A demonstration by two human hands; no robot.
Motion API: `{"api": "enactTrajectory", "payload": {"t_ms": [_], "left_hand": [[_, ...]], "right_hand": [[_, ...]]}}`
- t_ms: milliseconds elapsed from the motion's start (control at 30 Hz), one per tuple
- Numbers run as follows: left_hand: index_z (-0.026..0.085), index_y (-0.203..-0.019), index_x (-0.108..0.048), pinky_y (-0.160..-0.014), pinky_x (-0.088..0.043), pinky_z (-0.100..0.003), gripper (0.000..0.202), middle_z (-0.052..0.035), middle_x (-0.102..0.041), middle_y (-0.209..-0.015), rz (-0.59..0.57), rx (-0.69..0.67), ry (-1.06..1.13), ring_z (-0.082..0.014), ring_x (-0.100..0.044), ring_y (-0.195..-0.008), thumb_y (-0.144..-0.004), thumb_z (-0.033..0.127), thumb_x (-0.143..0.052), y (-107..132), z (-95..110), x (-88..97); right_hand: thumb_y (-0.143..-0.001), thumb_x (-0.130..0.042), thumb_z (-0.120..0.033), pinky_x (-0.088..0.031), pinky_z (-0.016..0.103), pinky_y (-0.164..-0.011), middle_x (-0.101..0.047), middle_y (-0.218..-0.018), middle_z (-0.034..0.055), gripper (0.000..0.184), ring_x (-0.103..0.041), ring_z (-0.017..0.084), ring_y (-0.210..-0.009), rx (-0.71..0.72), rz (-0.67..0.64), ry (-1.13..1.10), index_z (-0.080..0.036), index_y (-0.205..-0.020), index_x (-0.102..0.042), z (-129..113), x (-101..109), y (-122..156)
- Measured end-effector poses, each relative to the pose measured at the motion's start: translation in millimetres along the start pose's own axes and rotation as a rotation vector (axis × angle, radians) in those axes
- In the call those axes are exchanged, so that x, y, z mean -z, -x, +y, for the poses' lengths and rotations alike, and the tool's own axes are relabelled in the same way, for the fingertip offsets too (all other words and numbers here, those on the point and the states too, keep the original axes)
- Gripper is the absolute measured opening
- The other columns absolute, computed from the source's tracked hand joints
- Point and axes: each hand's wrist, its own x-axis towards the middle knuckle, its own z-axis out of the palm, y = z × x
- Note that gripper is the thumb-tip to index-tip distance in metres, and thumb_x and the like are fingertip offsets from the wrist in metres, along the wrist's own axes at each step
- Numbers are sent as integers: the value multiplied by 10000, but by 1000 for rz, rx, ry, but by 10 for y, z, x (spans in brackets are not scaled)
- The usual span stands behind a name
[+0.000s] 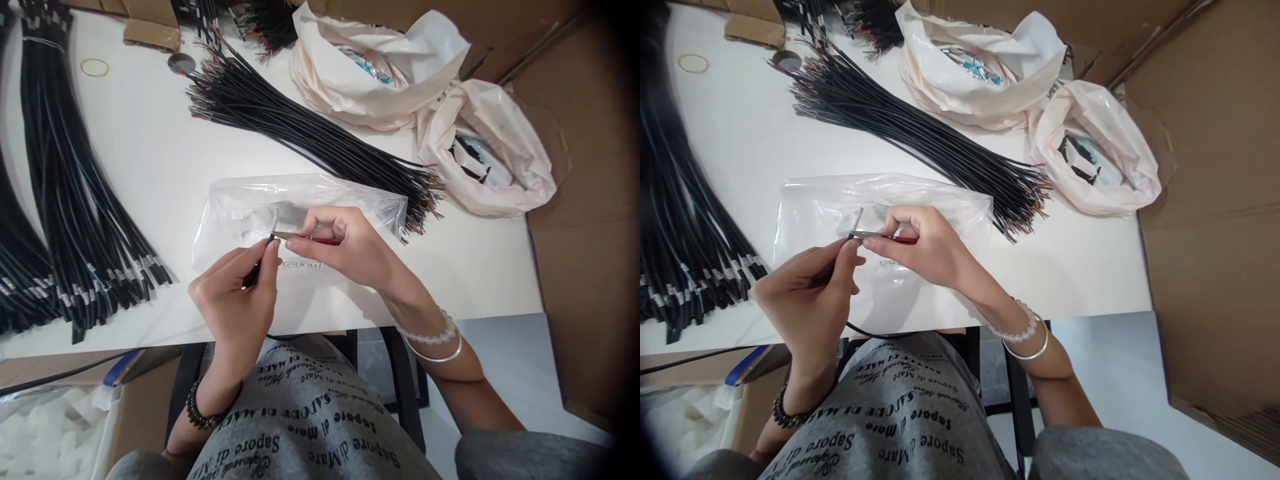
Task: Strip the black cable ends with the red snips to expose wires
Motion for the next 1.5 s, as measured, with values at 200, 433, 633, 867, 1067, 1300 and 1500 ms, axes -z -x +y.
{"api": "enactTrajectory", "payload": {"t_ms": [200, 433, 633, 867, 1067, 1300, 1500], "left_hand": [[233, -826, -776, -466, -398, -257, 162, 16, -692, -654, 0, 11, -31, -83, -526, -469, -861, 345, -664, -62, -44, -31], [200, -790, -765, -440, -373, -235, 248, 13, -694, -625, -47, 71, -37, -71, -510, -440, -866, 403, -647, -133, -34, -60], [205, -813, -757, -440, -397, -215, 221, 22, -700, -643, -83, 148, 17, -63, -516, -433, -865, 392, -651, -149, -30, -47], [171, -688, -605, -408, -359, -157, 362, 33, -572, -529, -111, 248, 557, -42, -472, -406, -968, 376, -501, -88, 37, 150], [190, -620, -447, -337, -204, -177, 418, 88, -288, -389, -362, 374, 1026, -45, -168, -324, -968, 420, -483, -5, 62, 252], [186, -630, -466, -374, -171, -178, 397, 77, -238, -417, -441, 373, 1176, -55, -159, -372, -978, 377, -475, 64, 40, 256], [180, -615, -469, -391, -216, -180, 431, 70, -274, -423, -385, 307, 1062, -54, -215, -387, -974, 419, -474, 91, 16, 233]], "right_hand": [[-809, -713, -380, -183, 229, -454, -344, -491, -95, 353, -253, 57, -476, 13, 37, 63, -199, -667, -446, 11, -22, -38], [-864, -662, -354, -276, 227, -533, -400, -557, -83, 299, -334, 63, -518, 115, 260, 360, -197, -718, -454, -24, -124, 31], [-897, -627, -378, -289, 228, -540, -418, -541, -83, 295, -365, 70, -517, 88, 313, 441, -200, -724, -468, -99, -92, 89], [-876, -661, -393, -339, 203, -485, -472, -544, -89, 234, -436, 64, -464, 328, 532, 649, -201, -838, -532, -130, -52, 265], [-889, -677, -325, -391, 193, -457, -650, -623, -76, 219, -498, 46, -423, 774, 301, 711, -187, -1016, -563, -217, -149, 252], [-917, -640, -312, -351, 241, -470, -641, -602, -71, 144, -528, 62, -494, 914, 333, 998, -183, -870, -594, -352, -215, 232], [-921, -639, -312, -328, 250, -471, -605, -585, -81, 135, -483, 72, -480, 913, 368, 1069, -197, -871, -588, -361, -217, 259]]}}
